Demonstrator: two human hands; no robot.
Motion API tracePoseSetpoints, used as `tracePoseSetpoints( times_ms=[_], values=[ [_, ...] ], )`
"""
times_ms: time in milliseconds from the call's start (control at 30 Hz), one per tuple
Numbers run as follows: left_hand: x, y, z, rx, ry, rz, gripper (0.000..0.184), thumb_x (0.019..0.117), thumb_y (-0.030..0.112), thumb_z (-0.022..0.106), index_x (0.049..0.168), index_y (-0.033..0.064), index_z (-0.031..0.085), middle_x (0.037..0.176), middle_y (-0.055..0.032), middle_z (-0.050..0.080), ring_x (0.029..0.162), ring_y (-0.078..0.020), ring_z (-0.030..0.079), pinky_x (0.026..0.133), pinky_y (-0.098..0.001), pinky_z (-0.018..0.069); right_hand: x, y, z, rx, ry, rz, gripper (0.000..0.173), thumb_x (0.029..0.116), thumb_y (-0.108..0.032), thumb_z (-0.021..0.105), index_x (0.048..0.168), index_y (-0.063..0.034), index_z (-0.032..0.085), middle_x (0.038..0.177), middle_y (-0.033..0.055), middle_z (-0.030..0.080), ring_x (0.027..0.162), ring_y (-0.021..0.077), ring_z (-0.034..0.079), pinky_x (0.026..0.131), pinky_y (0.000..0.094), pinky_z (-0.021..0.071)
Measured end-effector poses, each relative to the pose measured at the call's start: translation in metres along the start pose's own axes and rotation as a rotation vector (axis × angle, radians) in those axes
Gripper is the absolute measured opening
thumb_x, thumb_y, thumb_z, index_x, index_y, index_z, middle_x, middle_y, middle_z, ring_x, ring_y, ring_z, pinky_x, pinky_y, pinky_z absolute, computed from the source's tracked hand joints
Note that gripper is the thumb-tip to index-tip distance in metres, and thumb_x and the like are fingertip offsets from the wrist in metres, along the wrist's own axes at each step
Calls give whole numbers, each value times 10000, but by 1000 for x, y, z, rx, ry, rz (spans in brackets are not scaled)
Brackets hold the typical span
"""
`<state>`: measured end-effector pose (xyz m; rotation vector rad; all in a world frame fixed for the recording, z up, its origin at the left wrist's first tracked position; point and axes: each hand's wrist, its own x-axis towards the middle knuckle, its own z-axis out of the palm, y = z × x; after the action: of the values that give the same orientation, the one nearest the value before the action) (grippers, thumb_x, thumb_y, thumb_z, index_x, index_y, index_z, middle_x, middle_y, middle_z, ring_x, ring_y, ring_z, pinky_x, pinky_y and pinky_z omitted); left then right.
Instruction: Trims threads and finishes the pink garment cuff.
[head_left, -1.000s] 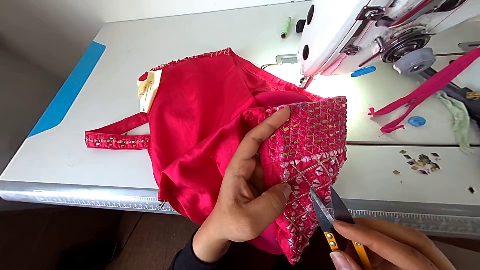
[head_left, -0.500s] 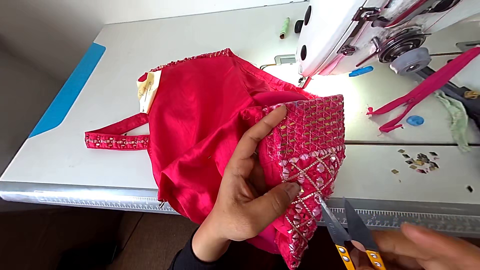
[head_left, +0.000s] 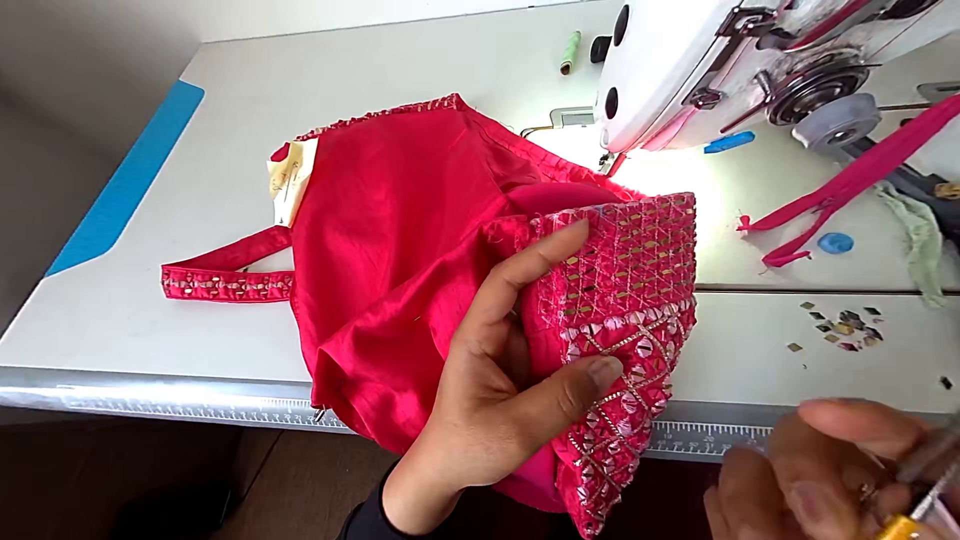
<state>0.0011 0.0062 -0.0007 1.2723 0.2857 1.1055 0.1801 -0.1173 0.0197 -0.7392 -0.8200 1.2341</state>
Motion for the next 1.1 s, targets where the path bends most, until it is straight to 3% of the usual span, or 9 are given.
tracePoseSetpoints(
  times_ms=[133, 300, 467, 633, 700, 733, 867, 933, 1100],
  values=[
    [-1, 0, 2, 10, 20, -4, 612, 887, -162, 625, 1447, 54, 505, 1249, -103, 658, 974, -110, 710, 839, -258, 617, 5, 5, 10, 60, -14, 88, 278, 1109, -228, 418, 1262, -153, 637, 810, -40, 698, 659, 63, 671, 580, 224, 569],
    [-1, -1, 1, 17, 32, -3, 602, 889, -153, 628, 1444, 46, 505, 1253, -98, 655, 995, -106, 706, 846, -256, 616, 8, 9, 18, 98, -7, 158, 161, 1083, -244, 507, 1201, -178, 594, 878, -47, 699, 659, 45, 678, 533, 212, 582],
    [-1, -1, 0, -15, 14, -11, 589, 907, -141, 595, 1456, 40, 485, 1278, -103, 641, 1021, -109, 698, 870, -268, 610, 14, 7, 16, -70, -82, 162, 532, 1068, -522, 414, 1291, -106, 660, 932, -93, 682, 693, -23, 570, 581, 153, 455],
    [-2, -1, 0, -44, 23, -8, 584, 925, -130, 575, 1471, 48, 471, 1268, -107, 646, 1009, -113, 705, 863, -272, 612, 18, 3, 17, -497, -31, -74, 300, 1102, -211, 429, 1331, -41, 520, 1022, -78, 650, 729, -38, 585, 599, 139, 503],
    [-2, -1, 0, -35, 25, -4, 593, 918, -137, 567, 1474, 46, 470, 1281, -108, 642, 1019, -113, 702, 866, -272, 611, 20, 2, 22, -682, 5, -128, 445, 1106, -173, 432, 1515, -36, 325, 989, -70, 681, 717, -36, 604, 583, 141, 515],
    [-2, -1, 0, -31, 26, -2, 600, 915, -141, 563, 1477, 44, 464, 1287, -111, 637, 1019, -113, 700, 863, -272, 611, 21, 4, 24, -772, 36, -163, 466, 1096, -165, 462, 1518, -52, 301, 979, -61, 697, 718, -32, 621, 577, 140, 520],
    [-2, -1, 0, -9, 32, 2, 651, 904, -160, 552, 1506, 54, 428, 1327, -121, 604, 1024, -124, 695, 852, -273, 614, 26, 10, 30, -927, 180, -317, 241, 1012, -130, 616, 1197, -57, 482, 948, -23, 708, 682, -10, 635, 546, 133, 518],
    [-2, -1, -1, 0, 27, 7, 660, 903, -163, 546, 1511, 58, 417, 1331, -122, 601, 1033, -129, 695, 861, -279, 613, 30, 9, 31, -964, 195, -340, 197, 1015, -143, 615, 1180, -53, 556, 972, -14, 697, 674, -14, 634, 547, 125, 535],
    [-2, -1, 0, -13, 25, 13, 662, 898, -168, 531, 1511, 56, 413, 1375, -119, 576, 1062, -129, 687, 873, -284, 611, 39, 16, 32, -1044, 238, -404, 193, 1036, -181, 575, 1207, -96, 544, 875, -33, 659, 621, -3, 613, 487, 132, 506]
  ],
)
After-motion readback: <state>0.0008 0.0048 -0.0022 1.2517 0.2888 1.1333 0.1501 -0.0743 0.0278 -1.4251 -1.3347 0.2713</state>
